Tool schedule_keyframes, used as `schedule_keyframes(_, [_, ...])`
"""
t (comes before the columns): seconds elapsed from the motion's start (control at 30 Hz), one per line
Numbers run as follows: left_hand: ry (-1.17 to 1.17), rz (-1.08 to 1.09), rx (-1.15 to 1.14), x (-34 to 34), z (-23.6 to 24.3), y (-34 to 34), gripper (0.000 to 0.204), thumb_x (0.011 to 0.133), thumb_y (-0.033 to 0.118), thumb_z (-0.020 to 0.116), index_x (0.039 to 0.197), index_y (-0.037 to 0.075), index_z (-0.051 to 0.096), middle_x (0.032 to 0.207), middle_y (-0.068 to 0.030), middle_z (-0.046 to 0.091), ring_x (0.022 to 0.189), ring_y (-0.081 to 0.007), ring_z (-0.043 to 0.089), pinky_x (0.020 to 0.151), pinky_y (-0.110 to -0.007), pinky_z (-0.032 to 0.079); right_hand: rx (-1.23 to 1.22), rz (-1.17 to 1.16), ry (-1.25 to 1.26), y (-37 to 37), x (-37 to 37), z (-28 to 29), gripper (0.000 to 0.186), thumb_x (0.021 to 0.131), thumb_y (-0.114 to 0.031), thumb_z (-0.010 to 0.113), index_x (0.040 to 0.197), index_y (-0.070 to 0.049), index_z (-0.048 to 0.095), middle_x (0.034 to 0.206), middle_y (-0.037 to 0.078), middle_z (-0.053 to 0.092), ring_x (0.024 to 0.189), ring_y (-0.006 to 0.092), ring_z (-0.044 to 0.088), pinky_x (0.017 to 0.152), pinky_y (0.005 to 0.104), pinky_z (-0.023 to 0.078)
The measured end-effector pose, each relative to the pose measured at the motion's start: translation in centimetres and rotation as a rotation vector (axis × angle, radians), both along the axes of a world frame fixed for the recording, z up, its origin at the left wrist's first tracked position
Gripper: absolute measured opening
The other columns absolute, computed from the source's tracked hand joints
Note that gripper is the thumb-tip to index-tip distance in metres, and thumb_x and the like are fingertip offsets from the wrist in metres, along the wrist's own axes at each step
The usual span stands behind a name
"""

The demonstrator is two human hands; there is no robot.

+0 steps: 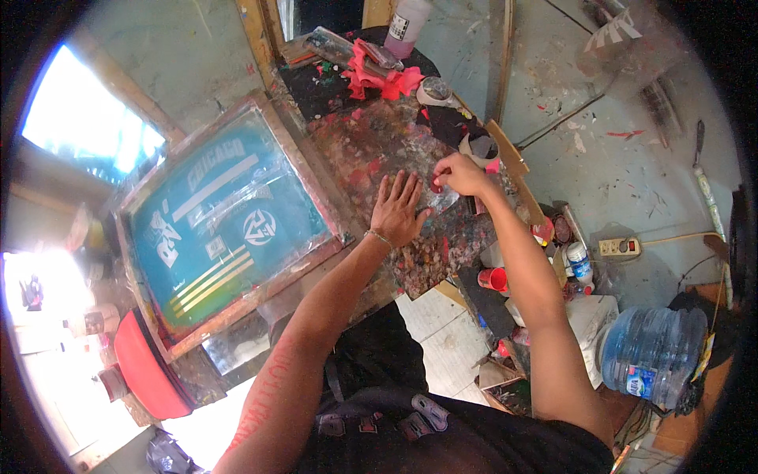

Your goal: The person sits on the floor and pours a clear liquid from a plastic jug into a small paint can, then stirs the mixture with a spoon. They then walk to a workbench, place the can down, and use a red cloth to wipe a glass surface on the bench.

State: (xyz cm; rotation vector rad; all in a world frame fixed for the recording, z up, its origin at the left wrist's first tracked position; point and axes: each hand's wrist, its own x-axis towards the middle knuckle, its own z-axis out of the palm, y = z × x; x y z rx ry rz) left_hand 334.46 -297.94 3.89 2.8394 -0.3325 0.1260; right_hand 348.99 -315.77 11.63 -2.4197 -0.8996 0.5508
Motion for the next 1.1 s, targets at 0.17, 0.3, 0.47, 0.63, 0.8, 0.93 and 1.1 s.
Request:
schedule_keyframes(0.17, [-0.028, -0.007, -0.033, -0.3, 0.2, 0.4, 0.071, 0.109, 0.05, 0.036, 0.163, 0.006, 0.032, 0.173, -0.0127, 0.025, 0.161, -0.034, 0.016, 0.13, -0.056, 0.008, 0.092, -0.004, 0.044, 0.9, -0.3, 0.8, 0.018, 0.087, -0.015, 0.078, 0.096, 0.001, 0.075, 0.088, 0.014, 0.076, 0.084, 0.0217, 0.072, 0.077, 0.0391, 0.054])
schedule_keyframes(0.3, [-0.068, -0.112, 0.034, -4.0, 2.0, 1.4, 0.069, 0.101, 0.035, 0.06, 0.159, 0.004, 0.04, 0.172, -0.0159, 0.026, 0.16, -0.0355, 0.021, 0.13, -0.056, 0.014, 0.344, -0.224, -0.086, 1.2, -1.8, -2.3, 0.027, 0.094, -0.02, 0.074, 0.114, -0.002, 0.068, 0.105, 0.018, 0.075, 0.101, 0.0341, 0.073, 0.085, 0.0456, 0.054])
schedule_keyframes(0.47, [-0.164, 0.384, -0.252, -19.5, 8.0, 10.6, 0.078, 0.091, 0.029, 0.077, 0.154, -0.001, 0.043, 0.167, -0.0197, 0.032, 0.158, -0.0392, 0.024, 0.129, -0.055, 0.019, 0.361, -0.294, -0.209, 4.0, -12.3, -3.4, 0.019, 0.108, -0.016, 0.054, 0.123, -0.005, 0.051, 0.129, 0.017, 0.07, 0.12, 0.0424, 0.064, 0.098, 0.0499, 0.051])
schedule_keyframes(0.63, [-0.155, 0.648, 0.044, -28.5, 7.4, 19.1, 0.071, 0.088, 0.043, 0.08, 0.142, 0.002, 0.055, 0.141, -0.0188, 0.055, 0.136, -0.0395, 0.048, 0.116, -0.051, 0.037, 0.344, 0.05, -0.435, 6.2, -14.7, -6.5, 0.01, 0.11, -0.01, 0.048, 0.119, -0.006, 0.049, 0.151, 0.014, 0.058, 0.143, 0.0365, 0.05, 0.121, 0.0578, 0.033])
schedule_keyframes(0.8, [-0.183, 0.639, 0.009, -30.3, 6.2, 21.1, 0.051, 0.084, 0.049, 0.081, 0.1, 0.002, 0.066, 0.093, -0.0104, 0.059, 0.096, -0.033, 0.056, 0.087, -0.045, 0.045, 0.296, 0.113, -0.436, 6.8, -14.8, -7.2, 0.009, 0.109, -0.007, 0.049, 0.118, -0.006, 0.046, 0.149, 0.015, 0.06, 0.144, 0.0361, 0.05, 0.123, 0.0605, 0.028])
schedule_keyframes(0.93, [-0.153, 0.655, 0.002, -29.9, 7.2, 21.2, 0.052, 0.083, 0.049, 0.081, 0.1, 0.002, 0.068, 0.094, -0.0111, 0.059, 0.097, -0.0329, 0.056, 0.087, -0.044, 0.046, 0.297, 0.089, -0.445, 6.6, -14.9, -7.7, 0.015, 0.107, -0.006, 0.052, 0.121, -0.006, 0.047, 0.133, 0.021, 0.068, 0.13, 0.0416, 0.06, 0.123, 0.0613, 0.027])
schedule_keyframes(1.1, [-0.164, 0.649, -0.018, -30.0, 8.5, 21.4, 0.054, 0.082, 0.05, 0.082, 0.101, 0.001, 0.069, 0.094, -0.0117, 0.059, 0.098, -0.0329, 0.057, 0.089, -0.044, 0.047, 0.229, 0.034, -0.351, 7.0, -15.8, -7.2, 0.023, 0.103, -0.005, 0.055, 0.124, -0.006, 0.047, 0.117, 0.026, 0.071, 0.112, 0.0464, 0.066, 0.124, 0.0587, 0.028])
